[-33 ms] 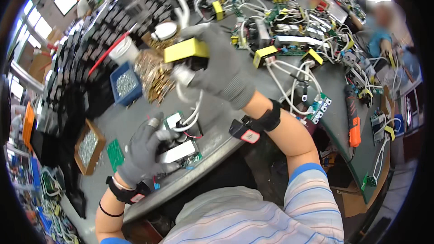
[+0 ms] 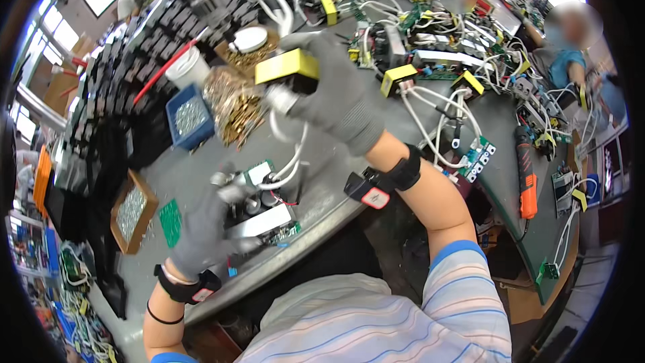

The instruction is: Assemble and screw components onto an electronic circuit board and power supply unit.

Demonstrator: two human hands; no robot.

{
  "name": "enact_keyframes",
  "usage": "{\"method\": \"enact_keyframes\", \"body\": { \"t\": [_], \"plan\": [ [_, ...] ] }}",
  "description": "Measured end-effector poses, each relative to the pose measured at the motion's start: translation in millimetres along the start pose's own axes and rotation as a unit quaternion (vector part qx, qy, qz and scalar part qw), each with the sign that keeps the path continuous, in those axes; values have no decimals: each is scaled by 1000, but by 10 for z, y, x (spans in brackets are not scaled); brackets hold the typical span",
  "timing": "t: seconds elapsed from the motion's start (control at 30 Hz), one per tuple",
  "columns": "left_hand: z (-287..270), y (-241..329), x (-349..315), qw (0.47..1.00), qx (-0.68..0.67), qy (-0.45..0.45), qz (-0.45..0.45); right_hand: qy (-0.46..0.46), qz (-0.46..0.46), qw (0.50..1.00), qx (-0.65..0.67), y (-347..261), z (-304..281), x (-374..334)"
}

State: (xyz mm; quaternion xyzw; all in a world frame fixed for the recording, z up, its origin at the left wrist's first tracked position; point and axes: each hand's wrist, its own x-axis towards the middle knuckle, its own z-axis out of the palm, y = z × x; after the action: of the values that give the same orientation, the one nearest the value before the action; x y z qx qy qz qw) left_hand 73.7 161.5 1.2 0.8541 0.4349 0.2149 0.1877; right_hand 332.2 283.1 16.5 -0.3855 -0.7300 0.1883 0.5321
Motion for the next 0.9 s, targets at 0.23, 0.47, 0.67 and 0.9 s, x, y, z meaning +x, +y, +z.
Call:
{"method": "enact_keyframes", "body": {
  "t": [0.23, 0.47, 0.67, 0.9],
  "plan": [
    [-294, -60, -1022, 963, 50, 182, -192, -36, 102, 994, -29, 349, 186, -88],
    [-50, -170, -1470, 937, 90, 190, -278, -69, 116, 980, -147, 665, 289, -137],
    [24, -98, -1383, 945, 83, 190, -253, -143, 109, 941, -286, 561, 271, -35],
    [-143, -339, -981, 946, 195, 176, -192, -449, -180, 850, -209, -465, 245, -201]
  ]
}}
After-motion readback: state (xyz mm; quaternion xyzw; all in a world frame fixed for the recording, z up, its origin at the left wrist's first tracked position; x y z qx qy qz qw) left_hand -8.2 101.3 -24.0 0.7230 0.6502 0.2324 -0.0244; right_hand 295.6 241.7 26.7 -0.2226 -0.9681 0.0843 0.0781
